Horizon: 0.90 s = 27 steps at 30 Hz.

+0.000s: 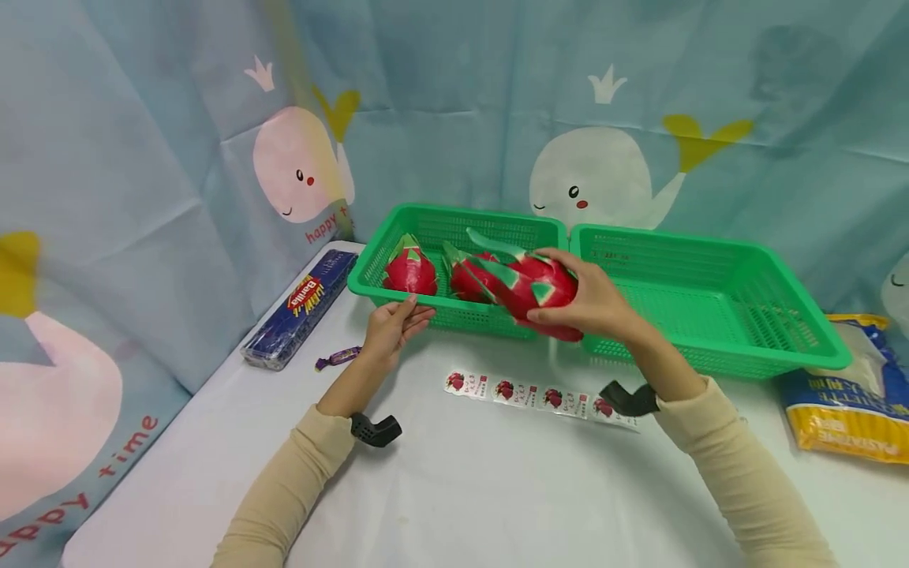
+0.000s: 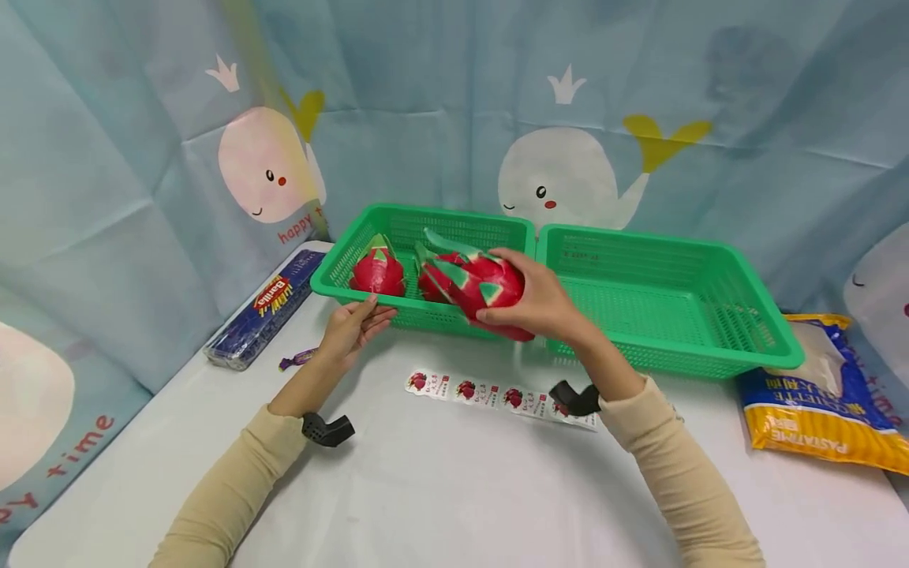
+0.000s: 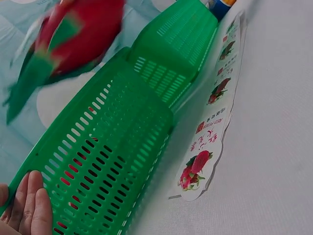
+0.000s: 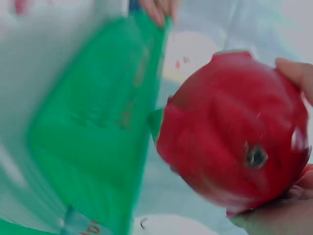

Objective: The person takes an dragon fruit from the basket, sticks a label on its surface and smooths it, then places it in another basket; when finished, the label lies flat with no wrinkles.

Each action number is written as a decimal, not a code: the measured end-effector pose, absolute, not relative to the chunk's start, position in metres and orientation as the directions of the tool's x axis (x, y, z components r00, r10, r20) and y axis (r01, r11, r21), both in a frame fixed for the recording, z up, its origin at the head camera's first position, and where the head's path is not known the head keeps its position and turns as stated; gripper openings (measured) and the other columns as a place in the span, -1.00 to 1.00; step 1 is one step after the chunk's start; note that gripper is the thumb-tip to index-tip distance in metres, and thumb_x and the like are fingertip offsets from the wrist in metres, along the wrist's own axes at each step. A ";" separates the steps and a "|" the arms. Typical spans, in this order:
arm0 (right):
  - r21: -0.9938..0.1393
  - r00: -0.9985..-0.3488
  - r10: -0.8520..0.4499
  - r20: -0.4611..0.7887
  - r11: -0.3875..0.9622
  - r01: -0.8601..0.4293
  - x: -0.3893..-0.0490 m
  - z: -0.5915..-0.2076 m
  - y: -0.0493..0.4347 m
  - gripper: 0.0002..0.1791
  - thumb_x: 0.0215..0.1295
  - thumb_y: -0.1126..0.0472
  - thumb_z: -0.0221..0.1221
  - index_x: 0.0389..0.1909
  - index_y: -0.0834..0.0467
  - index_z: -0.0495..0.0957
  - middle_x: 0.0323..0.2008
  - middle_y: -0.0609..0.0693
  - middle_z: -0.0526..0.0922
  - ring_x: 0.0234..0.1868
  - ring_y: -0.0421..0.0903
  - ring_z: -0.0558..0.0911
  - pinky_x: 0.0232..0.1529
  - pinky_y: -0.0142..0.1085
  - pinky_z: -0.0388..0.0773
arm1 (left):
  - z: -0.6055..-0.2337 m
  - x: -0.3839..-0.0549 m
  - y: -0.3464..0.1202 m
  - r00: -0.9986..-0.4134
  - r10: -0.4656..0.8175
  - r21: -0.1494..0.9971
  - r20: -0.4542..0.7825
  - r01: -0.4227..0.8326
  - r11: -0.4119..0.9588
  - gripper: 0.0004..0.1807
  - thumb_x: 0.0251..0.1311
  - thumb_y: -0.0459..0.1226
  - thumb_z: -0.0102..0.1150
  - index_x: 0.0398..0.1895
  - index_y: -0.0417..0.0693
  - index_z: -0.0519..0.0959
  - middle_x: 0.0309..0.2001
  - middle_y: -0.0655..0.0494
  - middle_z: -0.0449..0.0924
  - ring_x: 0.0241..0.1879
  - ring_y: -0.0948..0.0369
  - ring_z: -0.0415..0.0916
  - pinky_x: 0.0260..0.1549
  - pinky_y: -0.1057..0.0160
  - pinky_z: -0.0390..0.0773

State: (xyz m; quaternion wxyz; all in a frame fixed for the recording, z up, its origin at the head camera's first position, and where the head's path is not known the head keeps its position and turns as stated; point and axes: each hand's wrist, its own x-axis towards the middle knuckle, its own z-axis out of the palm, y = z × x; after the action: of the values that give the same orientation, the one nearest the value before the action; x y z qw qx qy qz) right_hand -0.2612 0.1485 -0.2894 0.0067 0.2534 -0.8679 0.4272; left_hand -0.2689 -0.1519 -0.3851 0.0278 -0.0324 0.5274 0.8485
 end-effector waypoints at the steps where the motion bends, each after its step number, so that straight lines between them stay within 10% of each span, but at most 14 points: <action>1: -0.752 -0.862 -0.460 0.214 0.485 -0.446 -0.249 -0.295 0.150 -0.16 -0.11 0.10 0.41 0.26 -0.12 0.25 0.06 0.10 0.46 0.01 0.07 0.47 -0.23 -0.15 0.62 | -0.385 -0.269 -0.153 -0.996 0.010 0.891 -0.086 -0.082 -0.448 -0.80 0.28 -0.21 0.01 -0.27 -0.21 0.45 -0.43 0.10 0.68 -0.36 0.30 0.66 -0.30 0.43 0.60; 11: -0.650 -0.710 -0.658 0.251 0.428 -0.627 -0.169 -0.369 0.143 -0.08 -0.23 -0.03 0.47 0.25 -0.10 0.26 0.15 -0.15 0.38 0.05 -0.15 0.41 -0.21 -0.37 0.58 | -0.384 -0.270 -0.159 -0.998 0.003 0.878 -0.067 -0.061 -0.476 -0.82 0.28 -0.24 0.02 -0.30 -0.21 0.47 -0.44 0.07 0.68 -0.36 0.27 0.67 -0.30 0.40 0.61; 22: -0.425 -0.637 -0.749 0.182 0.524 -0.738 -0.170 -0.368 0.142 0.04 -0.09 -0.33 0.26 0.36 0.08 0.11 0.30 -0.09 0.26 0.30 -0.10 0.25 0.25 0.01 0.29 | -0.384 -0.271 -0.155 -0.996 0.034 0.901 -0.077 -0.085 -0.425 -0.78 0.31 -0.19 -0.03 -0.24 -0.21 0.40 -0.44 0.12 0.68 -0.36 0.31 0.66 -0.28 0.40 0.61; 27: -0.515 -0.699 -0.643 0.313 0.503 -0.694 -0.179 -0.365 0.157 -0.44 0.23 0.05 0.15 0.24 0.10 0.34 0.19 0.00 0.45 0.20 -0.07 0.43 0.10 -0.05 0.46 | -0.383 -0.270 -0.155 -0.994 0.075 0.912 -0.084 -0.106 -0.397 -0.74 0.32 -0.13 -0.06 -0.24 -0.19 0.42 -0.42 0.14 0.70 -0.37 0.32 0.66 -0.29 0.40 0.61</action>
State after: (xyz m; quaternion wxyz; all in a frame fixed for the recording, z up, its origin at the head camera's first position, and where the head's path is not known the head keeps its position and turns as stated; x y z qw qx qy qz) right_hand -0.1789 0.1568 -0.3654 0.0401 0.3861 -0.8659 0.3154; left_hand -0.2697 -0.1551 -0.3832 0.0542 -0.0146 0.5464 0.8356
